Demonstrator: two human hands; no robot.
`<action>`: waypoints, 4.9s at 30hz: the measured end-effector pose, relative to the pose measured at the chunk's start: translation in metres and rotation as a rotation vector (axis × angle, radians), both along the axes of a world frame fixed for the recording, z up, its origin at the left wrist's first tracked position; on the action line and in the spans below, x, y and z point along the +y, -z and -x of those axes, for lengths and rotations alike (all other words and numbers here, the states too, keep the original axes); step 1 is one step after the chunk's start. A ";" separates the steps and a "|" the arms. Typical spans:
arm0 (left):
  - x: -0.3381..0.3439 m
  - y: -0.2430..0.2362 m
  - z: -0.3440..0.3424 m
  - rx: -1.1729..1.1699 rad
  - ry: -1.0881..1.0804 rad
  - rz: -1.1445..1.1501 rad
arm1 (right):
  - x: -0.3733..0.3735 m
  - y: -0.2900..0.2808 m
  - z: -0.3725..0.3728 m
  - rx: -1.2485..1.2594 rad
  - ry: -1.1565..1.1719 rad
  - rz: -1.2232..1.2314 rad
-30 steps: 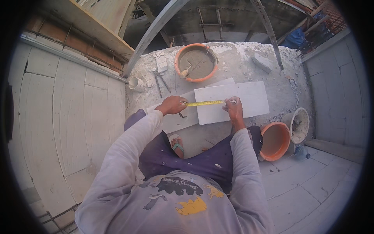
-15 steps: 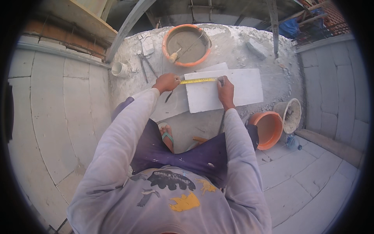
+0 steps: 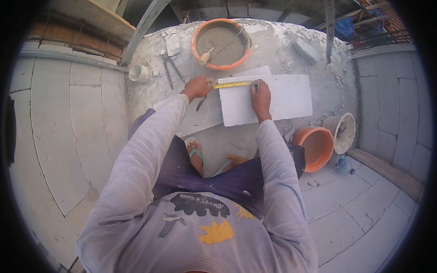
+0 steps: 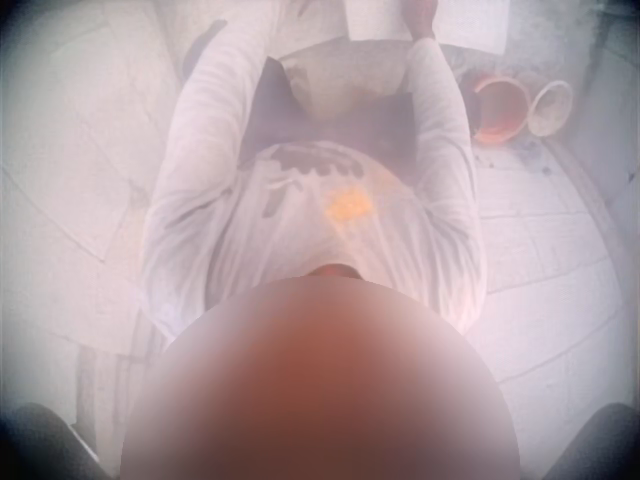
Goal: The person measures and marks a white foam panel, applies cement with a trowel, and lifts the panel to attach it to a metal roof frame. They secure the panel using wire ties and repeat the process with another panel, measuring and cutting as needed.
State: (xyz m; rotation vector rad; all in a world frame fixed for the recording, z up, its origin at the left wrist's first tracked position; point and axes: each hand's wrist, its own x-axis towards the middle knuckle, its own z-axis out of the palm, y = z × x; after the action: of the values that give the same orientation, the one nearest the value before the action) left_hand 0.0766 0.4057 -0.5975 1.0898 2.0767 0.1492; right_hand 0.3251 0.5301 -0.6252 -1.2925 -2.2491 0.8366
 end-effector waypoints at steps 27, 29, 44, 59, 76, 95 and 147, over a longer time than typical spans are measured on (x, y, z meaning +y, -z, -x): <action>0.017 0.025 0.009 -0.113 -0.036 -0.011 | 0.006 0.009 0.001 0.051 0.098 -0.101; 0.018 0.024 0.008 -0.102 -0.047 -0.006 | 0.006 0.010 0.001 0.061 0.098 -0.104; 0.020 0.017 0.005 -0.039 -0.049 0.001 | 0.011 0.010 0.001 0.085 0.075 -0.044; 0.021 0.004 -0.002 0.008 -0.087 0.017 | 0.016 0.011 0.004 0.035 0.085 -0.086; 0.019 -0.002 -0.009 0.056 -0.130 0.017 | 0.024 0.006 0.015 -0.068 0.111 0.002; -0.030 -0.014 -0.076 0.053 -0.231 0.051 | -0.019 0.004 -0.035 -0.068 0.124 0.029; -0.026 0.026 -0.086 -0.107 -0.200 -0.336 | -0.571 0.105 -0.130 -0.383 1.615 0.761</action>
State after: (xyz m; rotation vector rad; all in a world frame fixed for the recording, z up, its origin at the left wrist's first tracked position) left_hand 0.1625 0.3794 -0.6238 1.0374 2.1065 0.6612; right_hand 0.4554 -0.0408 -0.7300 -2.9449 -0.3174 0.6962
